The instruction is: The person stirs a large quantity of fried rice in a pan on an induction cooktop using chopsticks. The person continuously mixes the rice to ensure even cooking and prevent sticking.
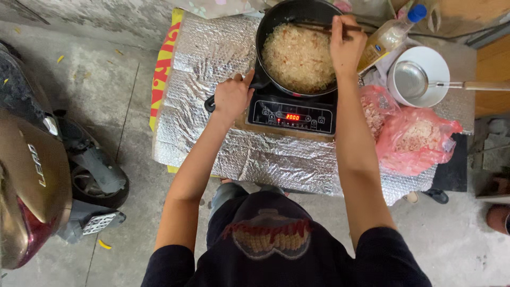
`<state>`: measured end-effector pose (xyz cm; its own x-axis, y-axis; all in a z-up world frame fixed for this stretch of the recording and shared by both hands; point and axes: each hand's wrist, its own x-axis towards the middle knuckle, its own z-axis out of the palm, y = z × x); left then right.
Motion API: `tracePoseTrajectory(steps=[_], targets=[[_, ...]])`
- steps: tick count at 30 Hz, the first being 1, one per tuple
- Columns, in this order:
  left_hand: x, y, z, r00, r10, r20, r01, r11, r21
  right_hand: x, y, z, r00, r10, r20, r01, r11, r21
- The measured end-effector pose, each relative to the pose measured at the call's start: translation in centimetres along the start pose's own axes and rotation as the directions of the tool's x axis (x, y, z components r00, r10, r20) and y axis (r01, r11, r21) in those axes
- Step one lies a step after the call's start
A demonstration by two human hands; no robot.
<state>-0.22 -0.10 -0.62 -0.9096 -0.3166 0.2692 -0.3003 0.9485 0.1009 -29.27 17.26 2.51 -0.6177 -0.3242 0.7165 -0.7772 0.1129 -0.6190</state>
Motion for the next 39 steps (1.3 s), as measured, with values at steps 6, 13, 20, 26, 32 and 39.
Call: tracePoseTrajectory(steps=[6, 13, 20, 26, 32, 39], targets=[[-0.1, 0.0, 0.0, 1.0, -0.01, -0.004, 0.01, 0.999, -0.046, -0.5, -1.0, 1.0, 0.996, -0.091, -0.001, 0.091, 0.995, -0.03], [-0.1, -0.1, 0.2, 1.0, -0.002, -0.028, 0.001, 0.999, -0.048, -0.3, -2.7, 1.8, 1.0, 0.012, 0.025, -0.012, 1.0, 0.009], [0.0, 0.0, 0.5, 1.0, -0.01, -0.015, 0.01, 1.0, -0.005, -1.3, -0.7, 2.7, 0.989, 0.107, 0.105, -0.124, 0.977, 0.171], [0.0, 0.2, 0.0, 1.0, -0.007, -0.015, 0.007, 1.0, -0.013, 1.9, 2.5, -5.8, 0.945, 0.266, 0.189, -0.305, 0.927, 0.218], [-0.1, 0.1, -0.3, 1.0, 0.008, -0.011, -0.009, 1.0, -0.022, 3.1, 2.3, -12.7, 0.98, -0.094, 0.176, 0.163, 0.884, -0.438], [0.2, -0.1, -0.3, 1.0, 0.002, 0.003, -0.002, 1.0, -0.02, 2.2, 0.6, -11.2, 0.96, -0.175, 0.218, 0.229, 0.94, -0.254]])
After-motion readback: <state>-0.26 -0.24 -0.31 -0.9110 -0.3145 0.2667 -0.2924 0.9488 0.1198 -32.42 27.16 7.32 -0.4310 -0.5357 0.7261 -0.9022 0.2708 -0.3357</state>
